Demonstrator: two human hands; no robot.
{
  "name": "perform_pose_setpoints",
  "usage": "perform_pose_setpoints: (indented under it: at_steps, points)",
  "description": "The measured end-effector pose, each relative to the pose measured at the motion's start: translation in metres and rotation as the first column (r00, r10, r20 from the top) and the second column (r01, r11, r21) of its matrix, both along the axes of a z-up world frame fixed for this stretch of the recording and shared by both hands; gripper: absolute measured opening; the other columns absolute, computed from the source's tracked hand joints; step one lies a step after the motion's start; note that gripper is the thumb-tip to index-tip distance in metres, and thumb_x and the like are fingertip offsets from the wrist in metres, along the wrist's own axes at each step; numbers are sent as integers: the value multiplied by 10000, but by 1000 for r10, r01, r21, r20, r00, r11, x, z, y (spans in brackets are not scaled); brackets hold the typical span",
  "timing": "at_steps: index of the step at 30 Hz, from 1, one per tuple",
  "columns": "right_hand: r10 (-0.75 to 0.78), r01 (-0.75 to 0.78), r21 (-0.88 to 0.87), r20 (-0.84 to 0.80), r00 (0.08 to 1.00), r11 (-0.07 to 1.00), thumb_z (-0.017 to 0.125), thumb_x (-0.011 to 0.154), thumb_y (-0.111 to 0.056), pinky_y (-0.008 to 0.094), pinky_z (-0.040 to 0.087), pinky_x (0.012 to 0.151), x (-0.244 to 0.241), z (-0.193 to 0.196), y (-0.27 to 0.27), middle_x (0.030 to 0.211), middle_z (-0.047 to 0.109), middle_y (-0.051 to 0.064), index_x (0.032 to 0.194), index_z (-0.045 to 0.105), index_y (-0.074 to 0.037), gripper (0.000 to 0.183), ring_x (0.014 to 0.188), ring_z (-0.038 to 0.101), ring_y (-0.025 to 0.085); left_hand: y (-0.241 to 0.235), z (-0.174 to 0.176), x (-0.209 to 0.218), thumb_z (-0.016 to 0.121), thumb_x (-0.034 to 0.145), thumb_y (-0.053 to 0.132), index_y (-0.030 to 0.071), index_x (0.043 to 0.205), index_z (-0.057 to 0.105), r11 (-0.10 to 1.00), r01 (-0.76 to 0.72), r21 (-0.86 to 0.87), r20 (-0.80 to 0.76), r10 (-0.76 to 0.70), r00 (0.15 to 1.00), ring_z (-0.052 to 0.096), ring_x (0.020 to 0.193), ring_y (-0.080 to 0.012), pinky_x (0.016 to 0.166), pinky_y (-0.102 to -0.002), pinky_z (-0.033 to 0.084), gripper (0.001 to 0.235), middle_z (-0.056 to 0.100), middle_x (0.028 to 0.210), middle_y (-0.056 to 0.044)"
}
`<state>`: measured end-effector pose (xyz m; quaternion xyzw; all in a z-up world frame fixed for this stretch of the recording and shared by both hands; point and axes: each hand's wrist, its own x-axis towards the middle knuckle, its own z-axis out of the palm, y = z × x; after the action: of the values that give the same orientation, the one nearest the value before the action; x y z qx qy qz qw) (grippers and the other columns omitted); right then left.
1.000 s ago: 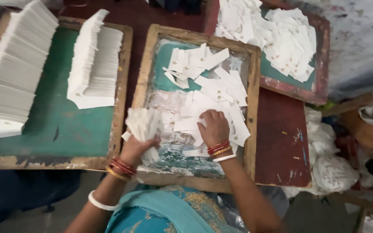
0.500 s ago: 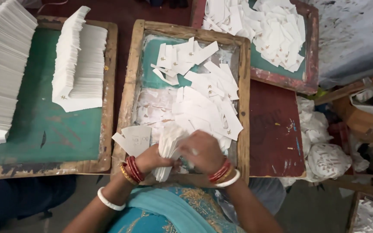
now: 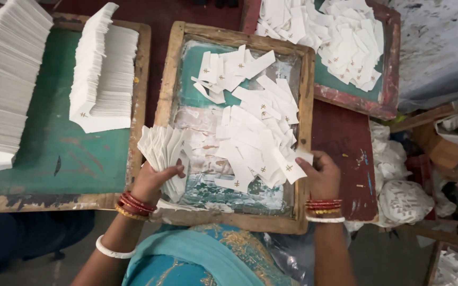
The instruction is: The recorder is sorting a pile of printed paper labels and stacking them into neat rows on a workbench.
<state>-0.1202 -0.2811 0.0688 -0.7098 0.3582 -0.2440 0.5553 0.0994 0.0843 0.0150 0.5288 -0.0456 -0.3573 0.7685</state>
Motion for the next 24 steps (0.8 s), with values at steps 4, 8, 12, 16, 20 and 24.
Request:
perform_pose_setpoints:
  at_steps: [4, 8, 12, 16, 20, 24]
  points:
    - [75, -78, -70, -43, 996, 995, 841, 798, -132, 261, 587, 738, 29, -8, 33, 1012, 775, 83, 1168, 668, -23, 422, 868, 735, 115, -4, -1, -4, 742, 814, 14, -2, 1049, 662, 1000, -13, 0, -35, 13, 999, 703, 780, -188, 723, -320, 559, 249, 717, 874, -67]
    - [-86, -67, -362, -389, 917, 930, 898, 738, -204, 332, 557, 685, 45, -26, 58, 934, 717, 127, 1208, 694, -51, 534, 784, 689, 207, -9, 21, -11, 744, 813, 18, 11, 1076, 652, 999, 20, -31, 21, -19, 1000, 683, 771, -173, 704, -319, 551, 278, 700, 869, -63]
    - [-143, -73, -716, -238, 961, 695, 932, 673, -246, 409, 540, 712, 38, -34, 63, 1024, 645, 148, 1052, 684, -23, 505, 823, 641, 300, -6, 10, -11, 753, 827, 20, -6, 1082, 656, 999, 30, 20, 71, -31, 997, 683, 772, -178, 705, -317, 555, 274, 700, 884, -70]
    - [-168, -164, -859, -275, 947, 485, 903, 698, -241, 460, 525, 759, 34, -28, 68, 973, 695, 128, 1000, 686, -45, 420, 909, 658, 352, -11, 5, -2, 761, 826, 19, 9, 1090, 639, 1000, 3, -24, 128, 0, 992, 682, 786, -172, 706, -307, 542, 291, 684, 900, -61]
    - [156, -250, -423, -245, 957, 871, 720, 805, -121, 385, 559, 817, 23, -5, 66, 1023, 772, 82, 1093, 732, -106, 289, 955, 723, 299, -4, 10, 10, 766, 811, 35, 15, 1071, 660, 1000, -1, 24, 113, -2, 994, 700, 791, -175, 711, -314, 560, 282, 694, 905, -50]
    - [153, -266, -455, -271, 950, 850, 806, 848, -187, 343, 564, 817, 28, 4, 33, 1067, 738, 128, 1191, 690, -81, 378, 955, 746, 260, -1, 5, 13, 782, 821, 50, -5, 1023, 685, 995, 15, 97, 137, -29, 990, 707, 786, -174, 719, -312, 560, 230, 712, 877, -67]
